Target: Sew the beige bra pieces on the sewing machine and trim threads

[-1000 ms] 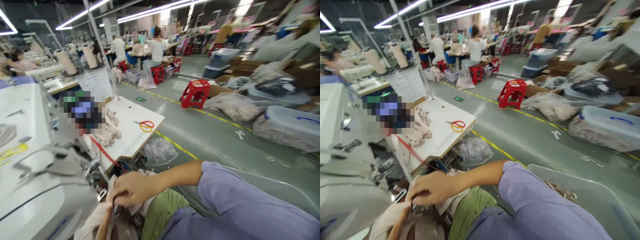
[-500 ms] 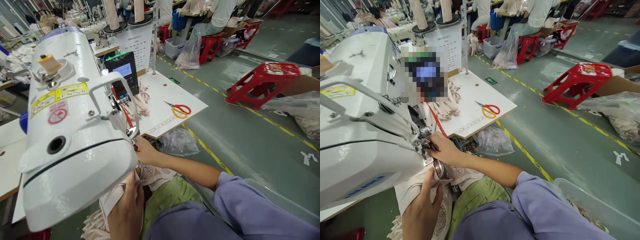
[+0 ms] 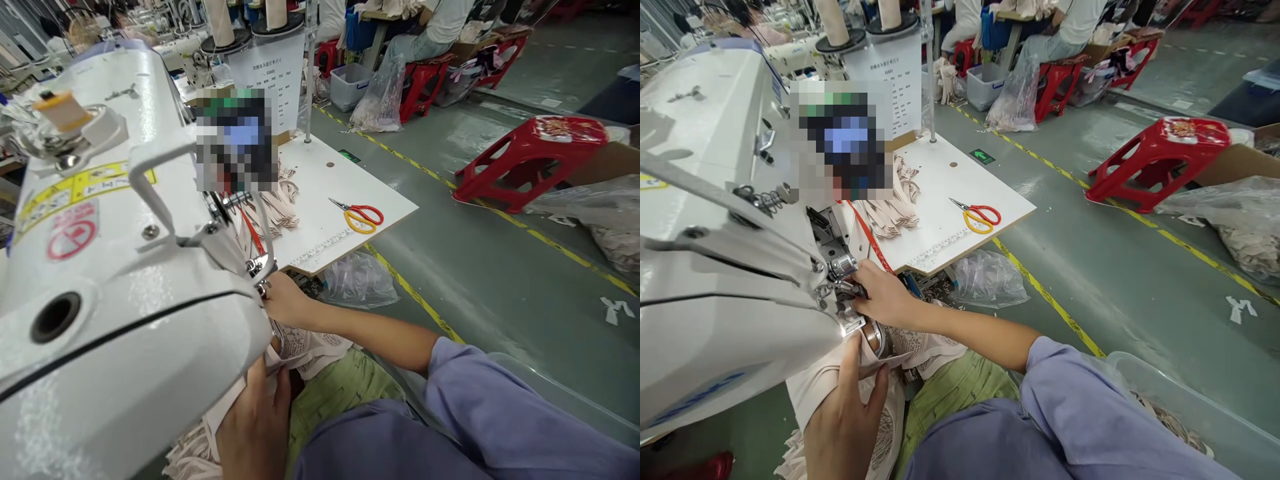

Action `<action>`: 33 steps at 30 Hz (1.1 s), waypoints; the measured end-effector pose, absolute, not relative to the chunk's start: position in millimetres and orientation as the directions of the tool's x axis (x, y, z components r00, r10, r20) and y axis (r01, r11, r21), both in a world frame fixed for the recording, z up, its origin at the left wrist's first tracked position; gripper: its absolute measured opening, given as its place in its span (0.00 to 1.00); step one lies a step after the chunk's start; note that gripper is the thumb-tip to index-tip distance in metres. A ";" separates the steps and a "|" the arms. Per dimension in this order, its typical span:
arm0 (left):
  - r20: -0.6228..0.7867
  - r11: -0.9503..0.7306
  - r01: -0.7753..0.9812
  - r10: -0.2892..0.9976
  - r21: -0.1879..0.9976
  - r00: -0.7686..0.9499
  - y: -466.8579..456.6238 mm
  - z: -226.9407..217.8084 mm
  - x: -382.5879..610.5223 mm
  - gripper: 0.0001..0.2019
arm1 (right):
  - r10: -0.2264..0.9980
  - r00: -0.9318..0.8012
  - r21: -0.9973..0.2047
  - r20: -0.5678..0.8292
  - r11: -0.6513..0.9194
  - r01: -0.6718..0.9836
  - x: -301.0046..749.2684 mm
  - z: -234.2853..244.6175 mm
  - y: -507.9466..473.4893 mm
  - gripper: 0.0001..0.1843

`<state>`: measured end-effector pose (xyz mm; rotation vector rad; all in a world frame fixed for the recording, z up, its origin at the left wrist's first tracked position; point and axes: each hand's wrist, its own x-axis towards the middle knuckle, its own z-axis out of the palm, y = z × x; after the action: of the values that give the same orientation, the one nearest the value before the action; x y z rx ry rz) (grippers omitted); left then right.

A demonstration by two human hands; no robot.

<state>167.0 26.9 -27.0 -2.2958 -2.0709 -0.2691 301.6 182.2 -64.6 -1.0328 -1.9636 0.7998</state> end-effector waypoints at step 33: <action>0.164 -0.138 0.989 0.978 0.046 0.129 19.1 -22.1 174.1 0.33 | 0.967 -0.226 -0.987 0.118 0.090 -0.132 333.7 -68.6 141.7 0.19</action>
<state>174.1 19.1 -22.1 -2.3035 -2.0124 -0.2374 333.7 141.7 -68.6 -0.9214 -1.3341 1.3526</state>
